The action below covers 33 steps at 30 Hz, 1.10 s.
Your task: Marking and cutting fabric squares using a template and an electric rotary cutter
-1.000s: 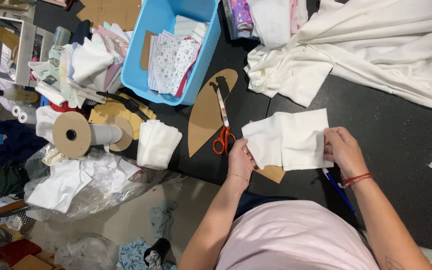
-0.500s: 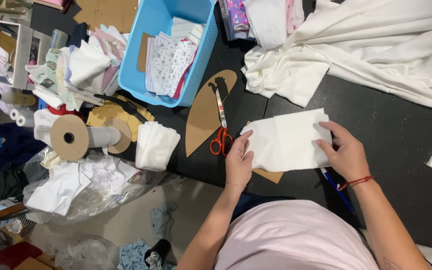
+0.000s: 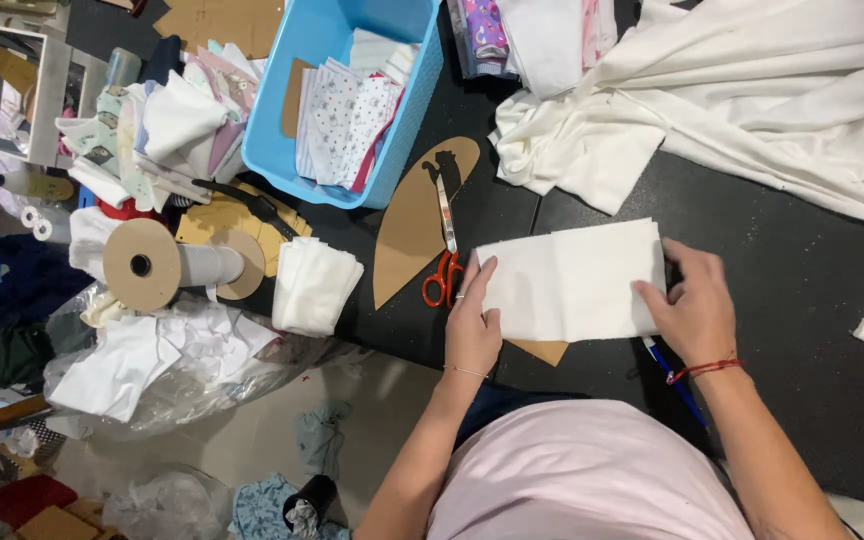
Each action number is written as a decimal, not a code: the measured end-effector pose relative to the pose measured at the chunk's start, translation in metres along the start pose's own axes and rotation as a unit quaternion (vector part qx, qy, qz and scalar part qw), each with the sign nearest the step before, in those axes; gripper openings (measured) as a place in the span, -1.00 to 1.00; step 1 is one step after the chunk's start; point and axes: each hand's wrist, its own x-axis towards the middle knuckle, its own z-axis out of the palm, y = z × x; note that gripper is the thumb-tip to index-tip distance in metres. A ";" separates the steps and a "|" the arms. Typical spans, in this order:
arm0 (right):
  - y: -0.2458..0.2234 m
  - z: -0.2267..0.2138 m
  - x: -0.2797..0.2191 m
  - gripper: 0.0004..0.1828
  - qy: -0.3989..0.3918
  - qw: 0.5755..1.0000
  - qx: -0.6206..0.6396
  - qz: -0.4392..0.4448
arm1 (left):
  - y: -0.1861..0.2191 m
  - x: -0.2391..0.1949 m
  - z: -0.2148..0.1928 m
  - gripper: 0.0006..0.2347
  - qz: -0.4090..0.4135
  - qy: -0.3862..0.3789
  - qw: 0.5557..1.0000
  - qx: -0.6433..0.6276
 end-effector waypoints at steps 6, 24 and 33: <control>0.006 0.006 0.005 -0.51 -0.034 0.986 -0.078 0.146 | 0.005 -0.004 0.000 -0.70 0.195 0.078 0.962 0.174; -0.109 -0.011 -0.020 -0.69 -0.119 0.900 0.390 0.156 | 0.021 -0.008 -0.001 -0.57 -0.197 -0.130 0.736 -0.635; -0.107 -0.018 -0.034 -0.54 -0.099 0.899 0.415 0.096 | 0.033 -0.015 -0.021 -0.64 -0.113 -0.144 0.821 -0.541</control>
